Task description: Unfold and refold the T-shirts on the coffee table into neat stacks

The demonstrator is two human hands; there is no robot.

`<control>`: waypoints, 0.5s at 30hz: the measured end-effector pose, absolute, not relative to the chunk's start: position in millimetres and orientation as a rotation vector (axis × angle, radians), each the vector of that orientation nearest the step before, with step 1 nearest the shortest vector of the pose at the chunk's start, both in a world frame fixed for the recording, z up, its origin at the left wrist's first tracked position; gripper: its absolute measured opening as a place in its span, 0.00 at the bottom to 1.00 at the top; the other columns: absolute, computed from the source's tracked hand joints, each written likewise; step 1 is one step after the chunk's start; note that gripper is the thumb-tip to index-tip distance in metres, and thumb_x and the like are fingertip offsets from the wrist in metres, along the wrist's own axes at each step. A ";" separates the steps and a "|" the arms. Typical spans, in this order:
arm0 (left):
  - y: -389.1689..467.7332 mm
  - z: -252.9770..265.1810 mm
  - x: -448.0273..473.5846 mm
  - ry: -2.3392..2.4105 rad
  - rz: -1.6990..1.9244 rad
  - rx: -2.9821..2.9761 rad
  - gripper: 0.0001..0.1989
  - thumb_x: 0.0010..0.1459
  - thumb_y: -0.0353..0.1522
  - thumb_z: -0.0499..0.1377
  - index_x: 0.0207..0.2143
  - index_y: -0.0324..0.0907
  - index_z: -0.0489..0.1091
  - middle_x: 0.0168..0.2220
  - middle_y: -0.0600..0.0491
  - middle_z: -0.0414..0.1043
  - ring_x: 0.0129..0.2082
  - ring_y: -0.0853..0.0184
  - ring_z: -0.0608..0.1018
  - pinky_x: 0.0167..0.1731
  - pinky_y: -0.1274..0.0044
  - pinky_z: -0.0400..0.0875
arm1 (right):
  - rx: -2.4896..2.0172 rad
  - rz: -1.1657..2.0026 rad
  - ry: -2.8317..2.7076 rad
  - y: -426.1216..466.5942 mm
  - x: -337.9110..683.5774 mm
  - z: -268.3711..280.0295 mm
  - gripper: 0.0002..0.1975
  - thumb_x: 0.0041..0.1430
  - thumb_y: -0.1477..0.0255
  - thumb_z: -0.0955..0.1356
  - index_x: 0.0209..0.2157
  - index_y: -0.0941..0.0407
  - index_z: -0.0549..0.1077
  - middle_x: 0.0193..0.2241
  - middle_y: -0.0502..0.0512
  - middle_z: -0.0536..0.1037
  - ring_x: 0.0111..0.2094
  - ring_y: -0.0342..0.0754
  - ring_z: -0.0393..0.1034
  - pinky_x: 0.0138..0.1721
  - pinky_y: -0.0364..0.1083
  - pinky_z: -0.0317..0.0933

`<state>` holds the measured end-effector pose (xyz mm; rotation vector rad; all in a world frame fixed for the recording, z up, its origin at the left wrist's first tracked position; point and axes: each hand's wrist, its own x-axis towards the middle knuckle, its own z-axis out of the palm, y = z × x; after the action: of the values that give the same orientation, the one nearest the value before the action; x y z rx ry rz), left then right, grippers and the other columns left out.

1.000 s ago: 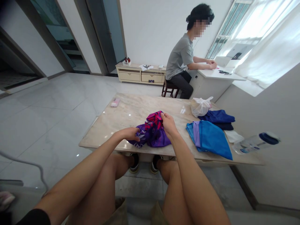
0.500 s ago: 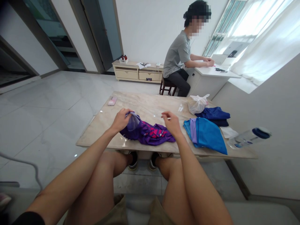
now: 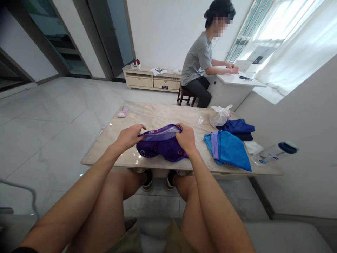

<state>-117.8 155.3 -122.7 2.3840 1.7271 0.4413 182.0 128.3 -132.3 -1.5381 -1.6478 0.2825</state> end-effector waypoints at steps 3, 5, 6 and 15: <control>166.0 -131.9 -137.4 1.896 0.392 2.273 0.11 0.63 0.30 0.63 0.47 0.49 0.79 0.48 0.45 0.81 0.48 0.48 0.83 0.46 0.65 0.75 | -1.689 0.212 -1.525 125.8 194.6 -136.4 0.24 0.48 0.77 0.66 0.46 0.53 0.84 0.35 0.56 0.84 0.38 0.57 0.78 0.46 0.52 0.70; 174.4 -137.0 -146.5 1.964 0.633 2.177 0.10 0.61 0.31 0.63 0.44 0.47 0.79 0.50 0.44 0.79 0.49 0.48 0.82 0.49 0.64 0.75 | -1.750 0.199 -1.481 128.2 197.1 -141.2 0.25 0.46 0.78 0.67 0.46 0.54 0.84 0.34 0.57 0.83 0.39 0.58 0.77 0.48 0.54 0.71; 178.5 -139.0 -148.9 1.936 0.780 2.106 0.10 0.60 0.31 0.62 0.44 0.47 0.78 0.51 0.44 0.79 0.48 0.50 0.82 0.50 0.64 0.75 | -1.734 0.198 -1.474 129.8 196.6 -143.5 0.26 0.45 0.78 0.67 0.47 0.55 0.83 0.36 0.58 0.83 0.42 0.59 0.77 0.51 0.55 0.70; 162.7 -106.0 -126.5 1.511 1.095 1.739 0.20 0.67 0.45 0.53 0.39 0.41 0.77 0.34 0.48 0.82 0.36 0.60 0.80 0.41 0.69 0.78 | -1.351 0.618 -1.588 89.1 178.0 -102.4 0.17 0.53 0.70 0.63 0.39 0.56 0.83 0.36 0.53 0.84 0.41 0.53 0.76 0.48 0.50 0.71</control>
<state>-126.5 162.7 -106.0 1.7391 1.5108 1.0955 178.0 89.1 -102.4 -1.3513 -1.5876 0.6176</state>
